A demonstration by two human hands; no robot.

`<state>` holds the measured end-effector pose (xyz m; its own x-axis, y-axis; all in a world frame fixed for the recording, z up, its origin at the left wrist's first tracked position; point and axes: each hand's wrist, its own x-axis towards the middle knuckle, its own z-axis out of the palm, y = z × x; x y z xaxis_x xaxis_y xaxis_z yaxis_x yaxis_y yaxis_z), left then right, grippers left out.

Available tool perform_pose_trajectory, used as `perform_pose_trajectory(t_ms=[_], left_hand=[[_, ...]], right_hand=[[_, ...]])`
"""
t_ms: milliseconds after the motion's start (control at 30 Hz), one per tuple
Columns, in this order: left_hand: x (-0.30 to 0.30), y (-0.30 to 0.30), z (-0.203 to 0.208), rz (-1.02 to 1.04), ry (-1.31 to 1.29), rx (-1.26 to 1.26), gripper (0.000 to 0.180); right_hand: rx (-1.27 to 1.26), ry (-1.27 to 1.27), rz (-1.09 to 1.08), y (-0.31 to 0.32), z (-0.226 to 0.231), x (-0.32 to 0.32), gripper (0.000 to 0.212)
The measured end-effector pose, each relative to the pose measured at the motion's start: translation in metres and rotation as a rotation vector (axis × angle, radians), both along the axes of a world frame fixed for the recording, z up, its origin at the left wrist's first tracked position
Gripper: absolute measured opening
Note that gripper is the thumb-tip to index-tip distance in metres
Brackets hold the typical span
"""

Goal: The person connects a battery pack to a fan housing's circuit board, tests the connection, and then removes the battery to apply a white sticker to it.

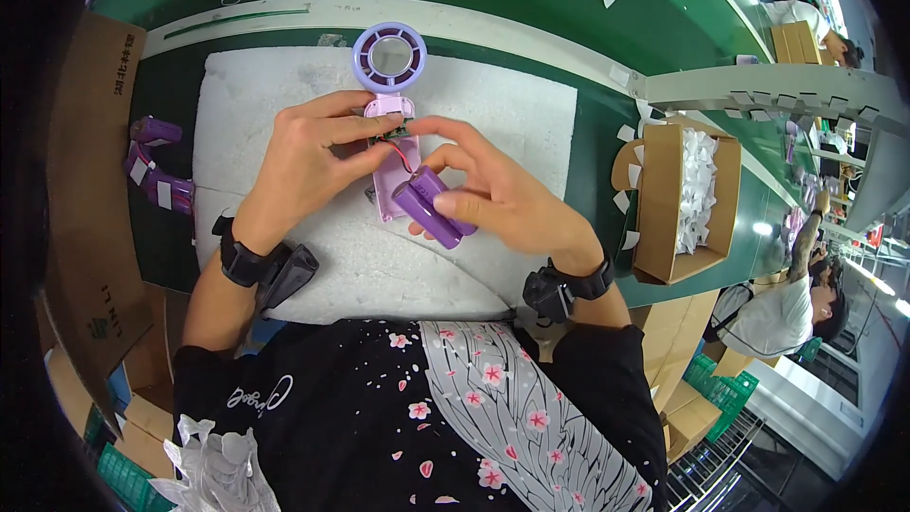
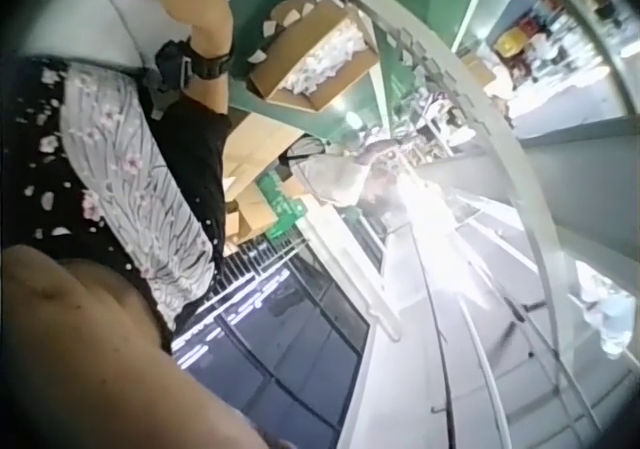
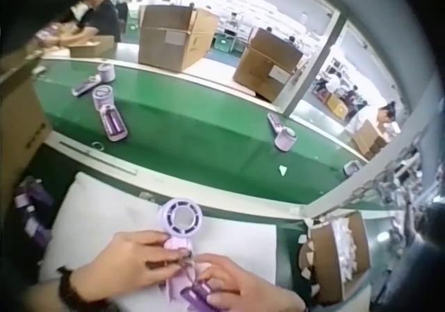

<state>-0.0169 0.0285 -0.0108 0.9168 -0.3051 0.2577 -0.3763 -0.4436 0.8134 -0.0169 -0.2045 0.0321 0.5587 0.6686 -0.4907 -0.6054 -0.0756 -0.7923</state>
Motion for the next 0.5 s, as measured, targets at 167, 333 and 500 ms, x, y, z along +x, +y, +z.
perform_pose_trajectory(t_ms=[167,333,500], left_hand=[[0.000,-0.002,0.001,-0.018,-0.044,-0.016,0.026],[0.000,-0.002,-0.002,-0.032,-0.047,-0.003,0.027],[0.000,-0.002,-0.004,-0.025,-0.068,0.008,0.027]], right_hand=[[0.117,-0.077,0.088,0.001,-0.001,-0.009,0.071],[0.093,-0.142,0.086,0.001,-0.011,-0.015,0.073],[-0.092,-0.273,0.100,0.001,-0.003,-0.011,0.076]])
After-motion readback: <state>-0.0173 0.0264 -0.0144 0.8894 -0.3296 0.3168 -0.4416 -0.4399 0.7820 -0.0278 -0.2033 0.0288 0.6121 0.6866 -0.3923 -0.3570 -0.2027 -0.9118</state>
